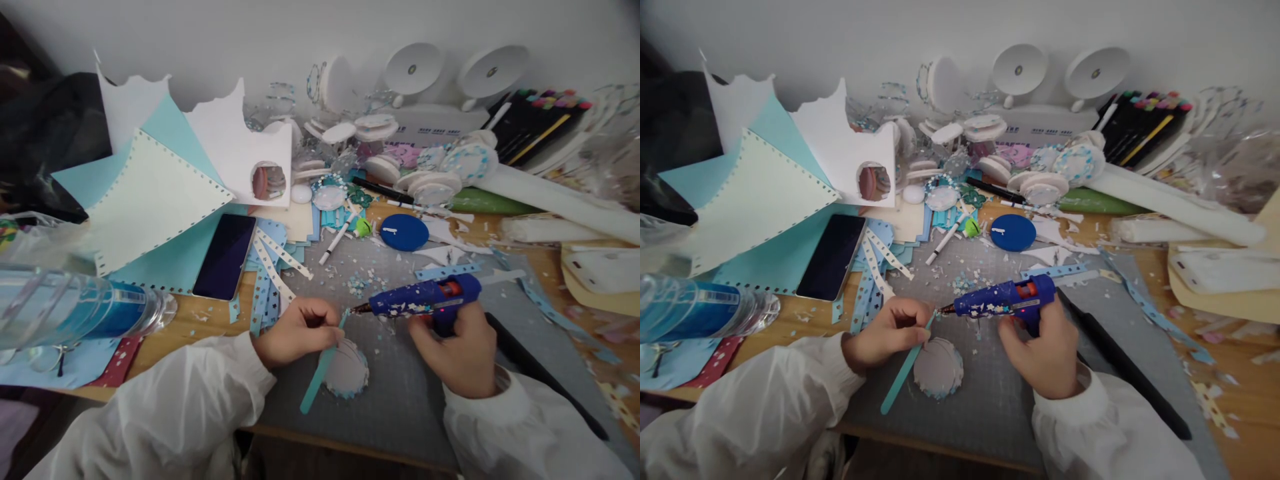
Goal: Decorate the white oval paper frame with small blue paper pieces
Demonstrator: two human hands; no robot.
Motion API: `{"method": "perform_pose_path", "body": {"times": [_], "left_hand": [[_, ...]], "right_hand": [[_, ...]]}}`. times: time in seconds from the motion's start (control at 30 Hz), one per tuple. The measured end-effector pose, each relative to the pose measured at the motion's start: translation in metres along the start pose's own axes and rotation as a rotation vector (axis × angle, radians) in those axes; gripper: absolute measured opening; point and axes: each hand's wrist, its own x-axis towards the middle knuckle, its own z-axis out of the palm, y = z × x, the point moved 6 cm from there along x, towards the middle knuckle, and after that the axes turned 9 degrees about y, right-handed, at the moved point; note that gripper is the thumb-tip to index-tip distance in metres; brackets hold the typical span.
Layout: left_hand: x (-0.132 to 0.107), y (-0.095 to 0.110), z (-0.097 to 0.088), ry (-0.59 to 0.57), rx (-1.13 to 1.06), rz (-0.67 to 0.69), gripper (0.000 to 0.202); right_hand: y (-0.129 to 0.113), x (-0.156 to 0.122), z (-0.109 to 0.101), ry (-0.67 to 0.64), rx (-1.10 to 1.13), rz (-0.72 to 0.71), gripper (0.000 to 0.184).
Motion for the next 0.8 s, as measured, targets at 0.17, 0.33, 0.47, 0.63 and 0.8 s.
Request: {"method": "perform_pose_path", "body": {"times": [0.17, 0.33, 0.47, 0.63, 0.8], "left_hand": [[0.0, 0.001, 0.001, 0.005, -0.008, 0.003, 0.031], [0.0, -0.001, 0.0, 0.004, 0.01, -0.005, 0.029], [0.0, -0.001, -0.001, 0.004, 0.004, 0.003, 0.03], [0.0, -0.001, -0.001, -0.004, 0.002, 0.003, 0.029], [0.0, 0.001, -0.001, -0.009, 0.01, 0.017, 0.03]], "right_hand": [[-0.001, 0.0, -0.001, 0.002, -0.016, -0.02, 0.028], [0.001, 0.0, -0.001, 0.007, -0.028, -0.003, 0.027], [0.0, 0.0, 0.0, -0.004, -0.017, -0.026, 0.027], [0.0, -0.002, -0.001, 0.031, -0.09, -0.141, 0.027], [0.008, 0.008, -0.019, 0.186, -0.225, -0.096, 0.028]]}}
